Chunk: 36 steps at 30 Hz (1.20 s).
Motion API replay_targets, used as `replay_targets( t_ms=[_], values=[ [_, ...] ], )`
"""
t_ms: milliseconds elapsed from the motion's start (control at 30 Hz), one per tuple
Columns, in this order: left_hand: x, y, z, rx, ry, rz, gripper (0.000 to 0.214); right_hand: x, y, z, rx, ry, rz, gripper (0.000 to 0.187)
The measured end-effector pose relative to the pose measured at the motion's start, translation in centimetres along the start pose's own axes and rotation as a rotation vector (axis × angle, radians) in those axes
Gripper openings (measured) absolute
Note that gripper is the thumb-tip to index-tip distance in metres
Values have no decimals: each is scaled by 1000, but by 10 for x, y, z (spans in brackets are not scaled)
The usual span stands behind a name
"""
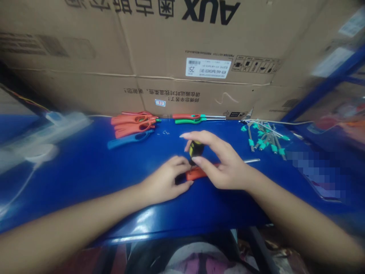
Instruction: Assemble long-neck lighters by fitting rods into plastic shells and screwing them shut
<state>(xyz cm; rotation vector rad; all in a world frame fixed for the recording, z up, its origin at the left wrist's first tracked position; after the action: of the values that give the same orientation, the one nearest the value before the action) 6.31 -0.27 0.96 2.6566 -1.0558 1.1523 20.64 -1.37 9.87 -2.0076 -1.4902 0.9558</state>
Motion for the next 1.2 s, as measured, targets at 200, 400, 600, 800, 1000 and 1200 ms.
replay_targets(
  t_ms=[200,400,600,800,1000,1200],
  values=[
    [1,0,-1,-12,-18,0,22,-5,2,-8,141,355,-159,42],
    [3,0,-2,-22,-32,9,25,2,0,-7,32,48,-37,38],
    [0,0,-1,-4,-32,20,28,4,4,-15,144,289,-131,38],
    [0,0,-2,-20,-29,-11,35,10,2,-5,128,-40,22,37],
    [0,-1,-2,-16,-24,1,33,7,4,-11,190,186,-32,35],
    [0,0,-2,-27,-21,-20,31,9,2,2,87,-172,108,39]
  ],
)
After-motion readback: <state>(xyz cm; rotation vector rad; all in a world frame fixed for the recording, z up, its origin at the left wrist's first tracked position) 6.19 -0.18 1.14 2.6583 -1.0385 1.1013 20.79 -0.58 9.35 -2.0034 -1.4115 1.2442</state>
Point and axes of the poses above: each hand's wrist, its own y-axis away from the middle knuckle, its own z-axis out of the palm, x = y × z, the point moved 5 cm from there along -y, towards the middle knuckle, and after that the axes turned 11 degrees about -z, right-handed, at the moved point
